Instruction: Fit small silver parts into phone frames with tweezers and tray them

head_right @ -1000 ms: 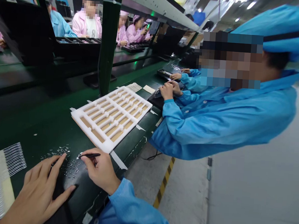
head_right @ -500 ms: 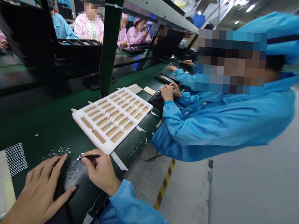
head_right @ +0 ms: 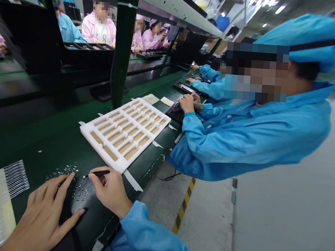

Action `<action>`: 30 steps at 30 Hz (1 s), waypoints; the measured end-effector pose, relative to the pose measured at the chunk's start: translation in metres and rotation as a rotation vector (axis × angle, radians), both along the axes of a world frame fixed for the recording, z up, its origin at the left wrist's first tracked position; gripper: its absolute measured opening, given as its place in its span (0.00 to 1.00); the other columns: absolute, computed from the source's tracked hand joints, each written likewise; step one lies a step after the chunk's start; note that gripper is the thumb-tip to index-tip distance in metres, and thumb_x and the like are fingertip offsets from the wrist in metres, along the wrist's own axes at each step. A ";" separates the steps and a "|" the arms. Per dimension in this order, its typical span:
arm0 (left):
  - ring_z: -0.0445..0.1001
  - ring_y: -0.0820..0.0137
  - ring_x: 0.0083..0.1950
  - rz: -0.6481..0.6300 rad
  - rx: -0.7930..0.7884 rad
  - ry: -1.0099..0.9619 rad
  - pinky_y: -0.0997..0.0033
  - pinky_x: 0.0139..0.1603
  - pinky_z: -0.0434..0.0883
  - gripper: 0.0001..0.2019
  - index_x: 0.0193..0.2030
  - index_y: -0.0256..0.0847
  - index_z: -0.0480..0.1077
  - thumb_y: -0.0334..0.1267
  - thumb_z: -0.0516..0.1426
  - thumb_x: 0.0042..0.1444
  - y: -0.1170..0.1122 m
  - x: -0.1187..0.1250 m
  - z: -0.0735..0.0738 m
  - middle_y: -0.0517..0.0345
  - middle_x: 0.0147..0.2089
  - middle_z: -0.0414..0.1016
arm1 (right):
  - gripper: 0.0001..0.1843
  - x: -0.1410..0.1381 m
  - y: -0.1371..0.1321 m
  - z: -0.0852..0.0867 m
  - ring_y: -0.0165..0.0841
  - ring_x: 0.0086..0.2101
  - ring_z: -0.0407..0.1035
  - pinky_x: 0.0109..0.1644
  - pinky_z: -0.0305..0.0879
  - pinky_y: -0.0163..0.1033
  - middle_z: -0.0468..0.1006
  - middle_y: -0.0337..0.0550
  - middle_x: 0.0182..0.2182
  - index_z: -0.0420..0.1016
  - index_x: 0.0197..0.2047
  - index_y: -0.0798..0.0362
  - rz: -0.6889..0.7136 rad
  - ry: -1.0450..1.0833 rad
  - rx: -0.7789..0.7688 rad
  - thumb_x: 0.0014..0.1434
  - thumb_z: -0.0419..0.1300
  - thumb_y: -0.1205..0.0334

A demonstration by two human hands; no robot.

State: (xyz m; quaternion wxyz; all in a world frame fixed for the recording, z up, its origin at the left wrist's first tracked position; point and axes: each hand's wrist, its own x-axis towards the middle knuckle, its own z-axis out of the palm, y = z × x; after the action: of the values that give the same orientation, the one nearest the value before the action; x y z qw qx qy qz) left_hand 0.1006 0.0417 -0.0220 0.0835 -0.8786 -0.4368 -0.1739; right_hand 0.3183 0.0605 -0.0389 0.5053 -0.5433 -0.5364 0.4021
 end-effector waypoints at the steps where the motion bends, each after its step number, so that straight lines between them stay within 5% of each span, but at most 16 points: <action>1: 0.70 0.44 0.63 0.001 0.001 0.000 0.47 0.60 0.65 0.36 0.75 0.32 0.59 0.57 0.53 0.71 0.000 0.000 0.000 0.35 0.65 0.71 | 0.11 0.000 0.000 0.000 0.32 0.25 0.74 0.28 0.71 0.36 0.86 0.45 0.32 0.88 0.44 0.55 0.002 -0.008 0.005 0.68 0.66 0.57; 12: 0.70 0.44 0.64 0.013 -0.026 -0.006 0.47 0.61 0.65 0.36 0.76 0.34 0.58 0.57 0.53 0.71 0.000 0.000 0.001 0.35 0.66 0.71 | 0.10 0.002 0.000 0.010 0.35 0.32 0.79 0.34 0.74 0.37 0.89 0.48 0.40 0.89 0.46 0.53 0.085 -0.045 0.051 0.67 0.68 0.59; 30: 0.69 0.43 0.63 0.032 0.000 0.033 0.45 0.58 0.66 0.34 0.74 0.36 0.61 0.57 0.55 0.70 0.001 0.002 0.003 0.35 0.65 0.70 | 0.12 -0.004 0.003 0.008 0.34 0.29 0.77 0.32 0.75 0.37 0.87 0.45 0.35 0.88 0.44 0.54 0.083 0.141 -0.041 0.67 0.70 0.54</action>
State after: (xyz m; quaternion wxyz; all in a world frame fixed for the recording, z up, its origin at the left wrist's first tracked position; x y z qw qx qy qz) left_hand 0.1023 0.0429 -0.0190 0.0934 -0.8742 -0.4495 -0.1578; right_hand 0.3142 0.0639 -0.0312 0.5134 -0.5011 -0.5133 0.4709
